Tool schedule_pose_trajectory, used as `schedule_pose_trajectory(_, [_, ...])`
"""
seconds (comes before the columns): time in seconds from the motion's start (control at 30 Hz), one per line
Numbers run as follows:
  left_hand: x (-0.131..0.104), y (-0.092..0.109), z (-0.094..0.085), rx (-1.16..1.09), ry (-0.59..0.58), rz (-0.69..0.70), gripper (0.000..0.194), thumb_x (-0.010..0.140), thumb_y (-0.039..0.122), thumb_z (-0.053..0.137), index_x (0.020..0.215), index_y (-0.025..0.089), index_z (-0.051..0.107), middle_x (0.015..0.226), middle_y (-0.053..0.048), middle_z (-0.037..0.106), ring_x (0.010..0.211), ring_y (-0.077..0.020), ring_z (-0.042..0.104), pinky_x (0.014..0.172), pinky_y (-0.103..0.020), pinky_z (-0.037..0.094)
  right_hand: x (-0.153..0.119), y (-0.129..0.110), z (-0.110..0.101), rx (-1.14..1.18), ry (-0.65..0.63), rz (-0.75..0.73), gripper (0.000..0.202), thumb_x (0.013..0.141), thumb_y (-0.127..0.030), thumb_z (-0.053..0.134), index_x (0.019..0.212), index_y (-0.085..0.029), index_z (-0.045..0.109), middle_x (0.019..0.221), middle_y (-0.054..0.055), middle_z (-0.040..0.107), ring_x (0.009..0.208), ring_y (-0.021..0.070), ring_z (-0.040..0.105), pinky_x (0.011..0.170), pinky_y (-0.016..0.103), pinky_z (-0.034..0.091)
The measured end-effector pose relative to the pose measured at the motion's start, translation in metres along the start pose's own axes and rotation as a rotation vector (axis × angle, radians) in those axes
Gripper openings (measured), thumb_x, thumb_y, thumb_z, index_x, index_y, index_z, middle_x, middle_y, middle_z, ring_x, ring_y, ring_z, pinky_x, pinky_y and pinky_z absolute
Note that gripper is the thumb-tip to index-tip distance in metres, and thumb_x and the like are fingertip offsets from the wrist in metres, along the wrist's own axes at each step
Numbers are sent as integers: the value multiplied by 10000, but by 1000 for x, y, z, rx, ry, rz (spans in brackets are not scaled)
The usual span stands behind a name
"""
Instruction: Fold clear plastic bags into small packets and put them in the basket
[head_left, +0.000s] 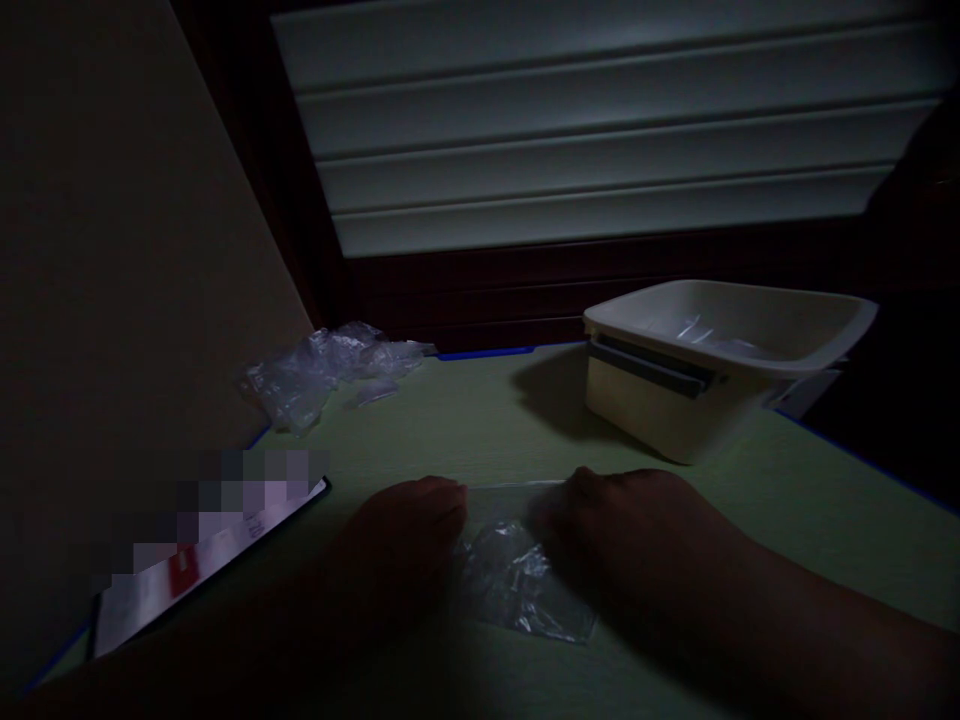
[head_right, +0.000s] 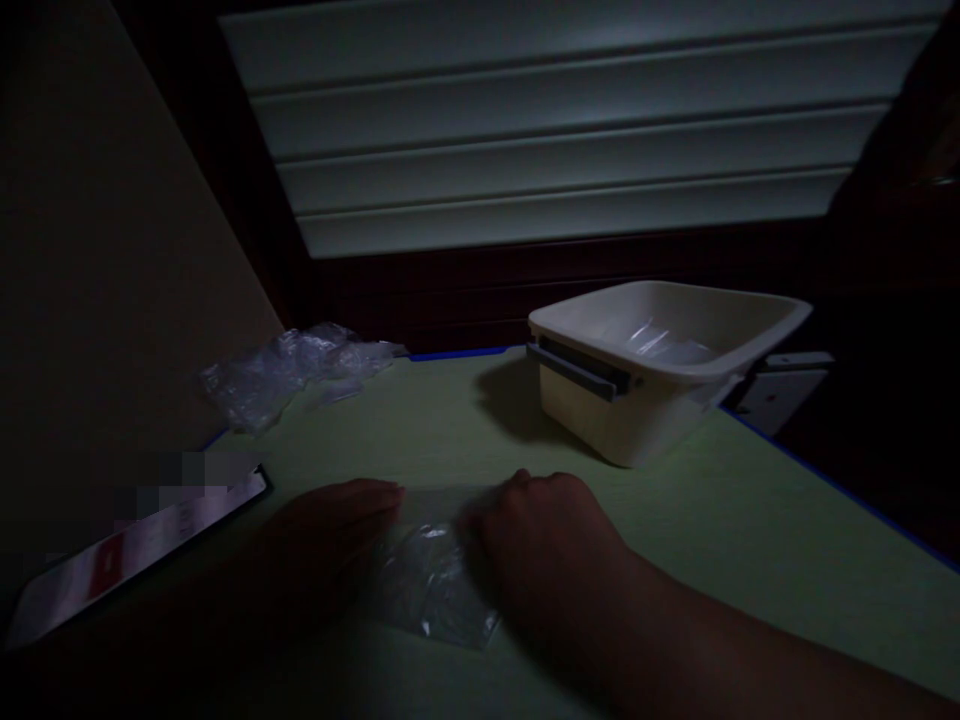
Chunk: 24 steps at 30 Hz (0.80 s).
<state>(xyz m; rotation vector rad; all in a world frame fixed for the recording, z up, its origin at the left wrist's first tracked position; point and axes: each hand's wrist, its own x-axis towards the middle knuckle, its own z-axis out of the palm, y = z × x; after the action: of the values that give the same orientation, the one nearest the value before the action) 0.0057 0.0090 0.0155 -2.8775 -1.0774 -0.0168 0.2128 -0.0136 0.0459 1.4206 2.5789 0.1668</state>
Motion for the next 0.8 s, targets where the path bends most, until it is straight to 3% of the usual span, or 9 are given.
schedule_pose_trajectory(0.13, [1, -1, -1, -10, -24, -21, 255, 775, 86, 442, 992, 107, 575, 1033, -116, 629, 915, -215, 582, 838, -340, 489, 3, 6, 3, -6, 42, 102, 213, 797, -109, 481, 783, -207, 670, 673, 113, 687, 560, 252, 650, 394, 255, 295])
schedule_pose_trajectory(0.23, [2, -1, -1, -33, -28, -17, 264, 776, 90, 447, 1011, 104, 567, 1021, -114, 618, 911, -221, 571, 823, -349, 486, 9, 12, 7, -22, 151, 135, 198, 804, -121, 468, 807, -176, 659, 711, 129, 677, 566, 246, 638, 405, 265, 308])
schedule_pose_trajectory(0.37, [2, 1, -4, -30, -1, -33, 223, 786, 84, 415, 934, 120, 579, 939, -93, 613, 855, -215, 561, 778, -347, 483, 16, 21, 15, 79, 274, 187, 254, 871, -293, 443, 781, -158, 639, 730, 109, 653, 603, 210, 617, 478, 272, 367])
schedule_pose_trajectory(0.5, [2, 4, -7, -10, 11, -47, 194, 773, 76, 405, 823, 137, 583, 865, -76, 604, 806, -209, 546, 750, -345, 474, 21, 27, 24, 301, 246, 131, 272, 843, -398, 499, 807, -153, 613, 764, 72, 614, 623, 154, 577, 530, 230, 381])
schedule_pose_trajectory(0.67, [2, 3, -6, -34, 35, -70, 169, 768, 85, 432, 819, 131, 587, 857, -77, 591, 807, -216, 539, 736, -354, 463, 25, 29, 33, 448, 252, 76, 160, 783, -306, 591, 782, -146, 592, 767, 53, 559, 645, 145, 535, 567, 228, 378])
schedule_pose_trajectory(0.8, [2, 1, 0, -132, 159, -69, 212, 817, 125, 384, 876, 126, 587, 895, -87, 588, 819, -213, 535, 737, -361, 464, 25, 26, 33, 483, 292, 40, 101, 787, -246, 581, 756, -150, 579, 773, 49, 560, 665, 145, 528, 586, 228, 370])
